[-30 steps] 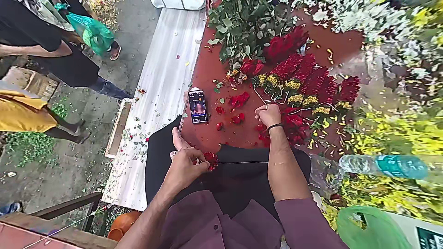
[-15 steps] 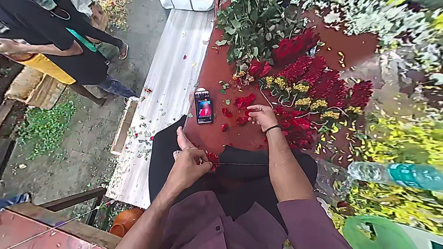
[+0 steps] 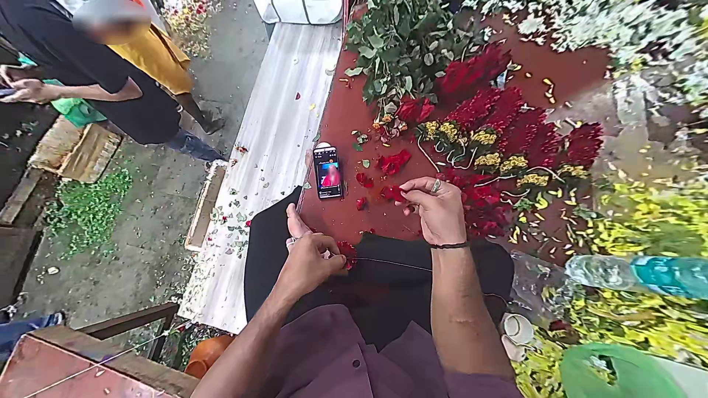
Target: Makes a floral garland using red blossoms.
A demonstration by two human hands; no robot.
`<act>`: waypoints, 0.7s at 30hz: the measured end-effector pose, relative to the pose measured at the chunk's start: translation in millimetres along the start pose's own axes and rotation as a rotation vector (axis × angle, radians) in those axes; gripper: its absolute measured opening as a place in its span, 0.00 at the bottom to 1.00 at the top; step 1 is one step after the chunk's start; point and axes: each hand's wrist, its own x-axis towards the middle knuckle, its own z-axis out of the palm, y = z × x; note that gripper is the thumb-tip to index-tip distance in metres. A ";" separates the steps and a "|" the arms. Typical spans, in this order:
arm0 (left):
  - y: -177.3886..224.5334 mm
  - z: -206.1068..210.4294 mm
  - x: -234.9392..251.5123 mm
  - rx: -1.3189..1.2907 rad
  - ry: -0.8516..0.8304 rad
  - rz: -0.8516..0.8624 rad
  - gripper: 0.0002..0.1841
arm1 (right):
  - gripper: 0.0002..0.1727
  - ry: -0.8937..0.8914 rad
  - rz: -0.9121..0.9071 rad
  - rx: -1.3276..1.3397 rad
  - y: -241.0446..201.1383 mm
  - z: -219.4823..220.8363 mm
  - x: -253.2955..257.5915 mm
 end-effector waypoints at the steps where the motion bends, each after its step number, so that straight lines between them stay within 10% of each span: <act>1: -0.2 -0.9 0.9 0.001 0.002 -0.007 0.09 | 0.09 0.002 -0.015 0.016 2.6 1.4 -4.0; 11: -4.9 -18.7 4.5 0.003 0.092 -0.103 0.09 | 0.24 -0.111 -0.114 0.032 33.3 3.0 -9.7; 21: -6.2 -18.0 7.4 0.000 0.077 -0.108 0.08 | 0.11 -0.039 -0.204 -0.061 33.9 13.1 -12.2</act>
